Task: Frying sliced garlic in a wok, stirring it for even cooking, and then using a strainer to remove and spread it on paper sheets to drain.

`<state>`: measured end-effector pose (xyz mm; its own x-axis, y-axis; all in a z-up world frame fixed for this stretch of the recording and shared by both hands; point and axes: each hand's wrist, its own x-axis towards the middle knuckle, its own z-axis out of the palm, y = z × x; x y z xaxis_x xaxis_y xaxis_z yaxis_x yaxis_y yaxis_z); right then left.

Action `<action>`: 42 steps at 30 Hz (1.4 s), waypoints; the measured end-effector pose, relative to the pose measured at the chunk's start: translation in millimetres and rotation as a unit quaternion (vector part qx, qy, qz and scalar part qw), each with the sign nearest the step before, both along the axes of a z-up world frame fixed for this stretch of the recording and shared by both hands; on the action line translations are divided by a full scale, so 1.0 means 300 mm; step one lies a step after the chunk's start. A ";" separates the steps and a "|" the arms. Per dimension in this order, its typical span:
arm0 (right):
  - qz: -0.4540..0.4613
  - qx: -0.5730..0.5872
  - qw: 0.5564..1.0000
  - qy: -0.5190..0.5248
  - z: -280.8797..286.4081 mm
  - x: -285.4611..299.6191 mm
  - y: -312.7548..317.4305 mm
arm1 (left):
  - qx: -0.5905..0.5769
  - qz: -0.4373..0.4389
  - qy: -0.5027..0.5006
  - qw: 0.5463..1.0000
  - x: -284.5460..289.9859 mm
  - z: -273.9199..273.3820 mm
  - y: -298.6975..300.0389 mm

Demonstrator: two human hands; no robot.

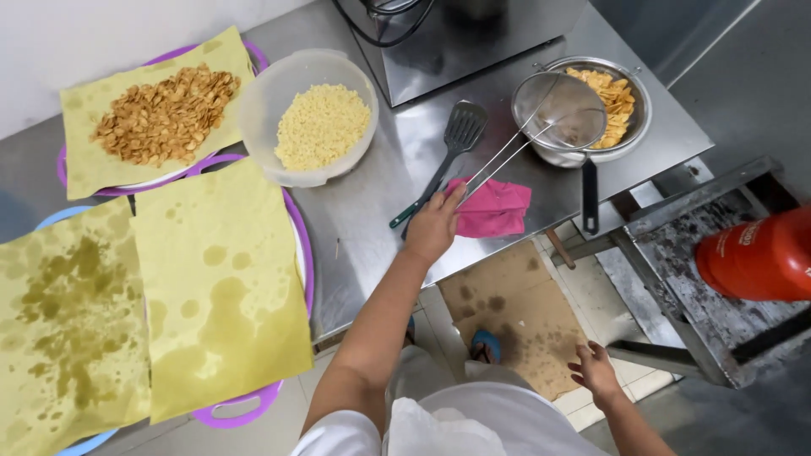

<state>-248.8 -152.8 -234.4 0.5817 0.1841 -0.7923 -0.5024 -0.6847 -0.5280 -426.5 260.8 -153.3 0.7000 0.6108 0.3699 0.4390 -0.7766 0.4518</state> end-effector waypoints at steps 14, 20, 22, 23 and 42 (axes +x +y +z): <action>0.196 0.114 0.951 -0.211 0.248 -0.427 0.518 | -0.058 0.053 -0.114 0.990 -0.608 0.272 -0.027; 0.238 0.329 0.902 -0.147 0.530 -0.570 0.987 | -0.048 0.234 -0.149 0.960 -1.046 0.335 -0.059; 0.244 0.365 0.893 -0.100 0.524 -0.604 1.135 | -0.051 0.297 -0.112 0.947 -1.194 0.321 -0.101; 0.237 0.382 0.891 -0.060 0.464 -0.596 1.208 | -0.042 0.329 -0.088 0.939 -1.259 0.316 -0.121; 0.250 0.289 0.920 0.087 0.461 -0.741 1.183 | 0.130 0.472 0.062 0.870 -1.797 -0.005 -0.133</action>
<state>-471.2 202.2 -96.0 0.1838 0.8140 -0.5511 -0.3132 -0.4829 -0.8177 -965.7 220.8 -154.9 -0.0226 0.8419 0.5392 0.9694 -0.1134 0.2178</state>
